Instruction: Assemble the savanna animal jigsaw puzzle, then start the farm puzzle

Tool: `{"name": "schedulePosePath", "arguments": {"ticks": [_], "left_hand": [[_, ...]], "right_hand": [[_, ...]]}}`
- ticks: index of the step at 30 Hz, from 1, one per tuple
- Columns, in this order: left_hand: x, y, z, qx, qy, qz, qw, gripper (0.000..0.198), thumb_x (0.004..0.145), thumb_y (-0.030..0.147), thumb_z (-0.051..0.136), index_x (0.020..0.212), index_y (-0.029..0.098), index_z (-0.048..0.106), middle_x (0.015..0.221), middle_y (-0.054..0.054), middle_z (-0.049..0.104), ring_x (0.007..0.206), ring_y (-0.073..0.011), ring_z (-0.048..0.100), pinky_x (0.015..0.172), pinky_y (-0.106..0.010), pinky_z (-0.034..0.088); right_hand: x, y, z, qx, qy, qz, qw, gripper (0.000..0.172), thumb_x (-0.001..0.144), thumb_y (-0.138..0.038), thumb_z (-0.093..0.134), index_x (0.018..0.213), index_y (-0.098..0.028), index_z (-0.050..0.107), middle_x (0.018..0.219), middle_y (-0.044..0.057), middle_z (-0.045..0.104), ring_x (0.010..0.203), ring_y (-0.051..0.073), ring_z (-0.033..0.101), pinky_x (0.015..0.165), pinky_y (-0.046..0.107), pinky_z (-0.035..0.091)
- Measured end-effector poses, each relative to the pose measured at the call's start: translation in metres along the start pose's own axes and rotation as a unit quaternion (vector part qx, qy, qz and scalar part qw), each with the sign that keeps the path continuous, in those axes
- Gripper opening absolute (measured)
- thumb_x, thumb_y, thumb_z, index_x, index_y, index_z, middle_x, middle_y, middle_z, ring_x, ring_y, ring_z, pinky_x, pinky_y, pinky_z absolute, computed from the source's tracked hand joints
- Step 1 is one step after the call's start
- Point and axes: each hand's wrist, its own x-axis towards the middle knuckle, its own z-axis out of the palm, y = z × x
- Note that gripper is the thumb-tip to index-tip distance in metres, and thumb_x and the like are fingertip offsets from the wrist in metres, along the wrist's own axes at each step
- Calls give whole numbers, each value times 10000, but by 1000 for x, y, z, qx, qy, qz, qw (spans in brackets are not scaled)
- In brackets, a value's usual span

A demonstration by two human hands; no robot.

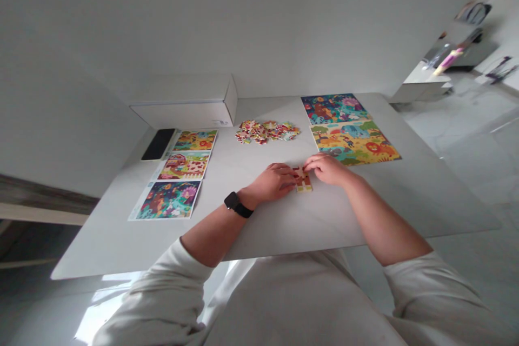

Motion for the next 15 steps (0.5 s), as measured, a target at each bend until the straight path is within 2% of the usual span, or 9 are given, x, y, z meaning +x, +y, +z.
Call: {"name": "schedulePosePath", "arguments": {"ticks": [7, 11, 15], "left_hand": [[3, 9, -4, 23, -1, 22, 1000, 295, 1080, 328, 601, 1304, 311, 792, 1323, -66, 786, 1259, -250, 682, 1150, -442, 461], [3, 11, -8, 37, 40, -51, 997, 298, 1074, 324, 605, 1315, 292, 778, 1347, -77, 770, 1237, -252, 683, 1134, -446, 484], [1, 5, -14, 50, 96, -144, 984, 285, 1047, 264, 614, 1276, 285, 783, 1314, -73, 776, 1223, -261, 689, 1145, -479, 492]], "right_hand": [[1, -3, 2, 10, -4, -12, 1000, 507, 770, 71, 531, 923, -267, 878, 1074, 33, 839, 1021, 230, 756, 1019, 392, 575], [-1, -4, 1, 8, 22, -8, 1000, 496, 783, 51, 519, 967, -253, 865, 1066, 55, 821, 1042, 240, 751, 1014, 405, 583], [-2, -2, 0, 0, 68, 33, 997, 445, 859, -13, 521, 1039, -256, 847, 1090, 68, 809, 1036, 247, 754, 985, 418, 602]]}}
